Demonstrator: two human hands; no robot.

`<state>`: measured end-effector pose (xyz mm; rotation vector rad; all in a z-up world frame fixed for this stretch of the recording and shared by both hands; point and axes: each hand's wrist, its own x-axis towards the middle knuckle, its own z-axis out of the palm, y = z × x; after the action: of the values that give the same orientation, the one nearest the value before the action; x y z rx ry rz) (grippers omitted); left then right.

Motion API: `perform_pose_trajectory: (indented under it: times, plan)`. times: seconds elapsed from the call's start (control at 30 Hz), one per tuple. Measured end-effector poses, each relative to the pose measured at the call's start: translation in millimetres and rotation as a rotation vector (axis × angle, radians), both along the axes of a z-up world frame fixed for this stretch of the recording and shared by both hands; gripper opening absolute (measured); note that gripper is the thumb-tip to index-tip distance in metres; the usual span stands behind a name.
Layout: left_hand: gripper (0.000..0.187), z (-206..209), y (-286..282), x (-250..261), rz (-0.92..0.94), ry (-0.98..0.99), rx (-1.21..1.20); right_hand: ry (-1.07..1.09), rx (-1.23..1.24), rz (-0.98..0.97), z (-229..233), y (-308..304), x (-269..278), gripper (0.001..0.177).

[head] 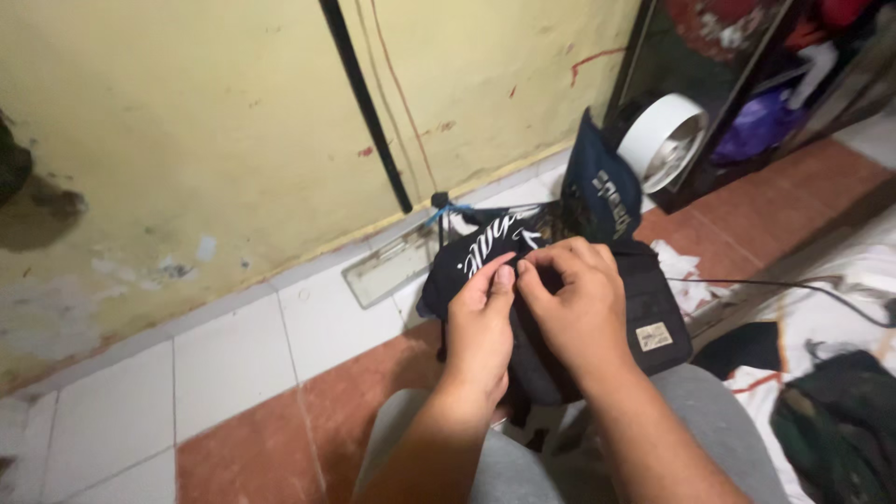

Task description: The person zips a small dark pouch, hangs it on a wall hook, then picks up a black rectangular bag and places it inside a larger camouflage-patterned bag. The person then zips the camouflage bag closed.

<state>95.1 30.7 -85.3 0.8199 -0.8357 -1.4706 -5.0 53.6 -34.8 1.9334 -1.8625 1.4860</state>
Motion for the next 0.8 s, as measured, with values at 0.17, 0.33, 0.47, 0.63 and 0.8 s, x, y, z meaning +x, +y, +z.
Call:
perform_pose_trajectory:
  times: [0.17,0.33,0.47,0.63,0.8]
  plan:
    - [0.031,-39.2,-17.6,-10.2,0.031,-0.087,-0.019,-0.044,0.017,0.037,-34.1,-14.5,-10.0,0.01]
    - [0.03,-49.4,-14.4,-8.0,0.106,-0.314,0.006,0.0,-0.007,0.041,-59.3,-7.6,-7.4,0.014]
    - [0.031,-38.9,-7.7,6.7,0.11,-0.554,0.088,0.001,-0.034,0.056,-59.5,-12.5,-2.1,0.01]
    - [0.028,-33.5,-8.0,14.1,0.105,-0.53,0.017,-0.055,0.008,0.107,-51.9,-16.5,1.8,0.011]
    - [0.026,-26.4,-7.0,13.5,0.223,-0.77,-0.302,-0.238,0.045,0.112,-60.9,-22.7,0.9,0.011]
